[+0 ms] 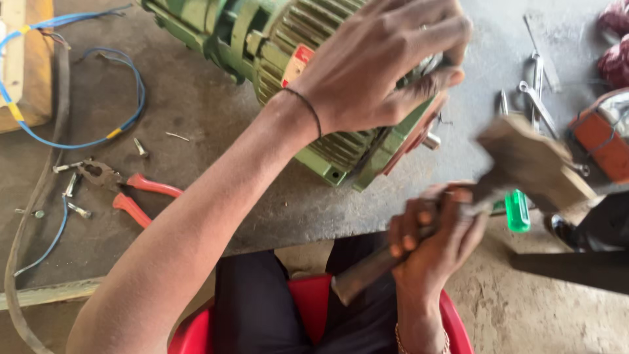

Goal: The person aligns and joins the motor end bell to the main housing, then uses a hammer to tap the casing into place. They insert and tighten bolts with a wrench to secure the assembly.

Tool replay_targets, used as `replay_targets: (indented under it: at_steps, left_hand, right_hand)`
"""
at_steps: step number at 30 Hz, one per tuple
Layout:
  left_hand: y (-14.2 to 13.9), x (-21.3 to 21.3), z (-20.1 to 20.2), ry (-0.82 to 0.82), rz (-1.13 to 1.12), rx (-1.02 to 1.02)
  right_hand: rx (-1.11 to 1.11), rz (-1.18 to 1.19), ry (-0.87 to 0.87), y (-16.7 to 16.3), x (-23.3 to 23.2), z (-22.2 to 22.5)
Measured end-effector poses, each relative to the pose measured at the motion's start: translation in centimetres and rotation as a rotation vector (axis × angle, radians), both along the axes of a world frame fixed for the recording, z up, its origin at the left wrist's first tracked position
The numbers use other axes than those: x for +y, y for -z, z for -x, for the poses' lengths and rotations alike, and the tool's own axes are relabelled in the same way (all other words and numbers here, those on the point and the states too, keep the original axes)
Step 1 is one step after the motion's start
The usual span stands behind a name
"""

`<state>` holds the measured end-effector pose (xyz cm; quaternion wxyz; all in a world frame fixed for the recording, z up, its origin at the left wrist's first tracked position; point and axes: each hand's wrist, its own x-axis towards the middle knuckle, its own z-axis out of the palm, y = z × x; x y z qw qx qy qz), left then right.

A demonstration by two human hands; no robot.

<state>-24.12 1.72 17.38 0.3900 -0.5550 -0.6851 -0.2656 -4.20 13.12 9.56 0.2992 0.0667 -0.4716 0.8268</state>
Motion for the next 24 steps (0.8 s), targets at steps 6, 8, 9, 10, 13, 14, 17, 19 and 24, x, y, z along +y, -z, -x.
replay_targets:
  at_steps: [6,8,9,10,13,14,17,19,24]
  left_hand:
    - [0.0,-0.8,-0.5,0.022,0.141,-0.197]
    - [0.1,-0.9,-0.5,0.014,0.115,-0.131]
    - [0.1,-0.9,-0.5,0.020,0.123,-0.152]
    - [0.1,-0.9,-0.5,0.029,0.135,-0.178]
    - [0.1,-0.8,-0.6,0.054,0.144,-0.174]
    - [0.1,-0.8,-0.8,0.057,0.141,-0.162]
    - [-0.1,-0.8,-1.2,0.023,0.143,-0.110]
    - [-0.5,-0.8,-1.3,0.032,0.147,-0.107]
    - [-0.9,-0.9,-1.6,0.024,0.115,-0.046]
  right_hand:
    - [-0.221,0.032,-0.146,-0.8,2.0,-1.7]
    - [-0.175,0.044,-0.029,0.1,2.8,-2.2]
    - [-0.145,0.051,0.031,0.6,3.2,-2.2]
    - [-0.158,0.109,0.080,1.1,3.6,-2.4]
    - [-0.183,0.249,0.212,1.8,4.4,-2.1]
    - [-0.191,0.270,0.237,1.9,4.5,-1.7]
    - [-0.395,0.240,0.189,2.3,3.8,0.2]
    - [-0.509,0.188,0.047,2.8,3.4,1.2]
    - [-0.487,0.272,-0.224,4.6,4.9,0.3]
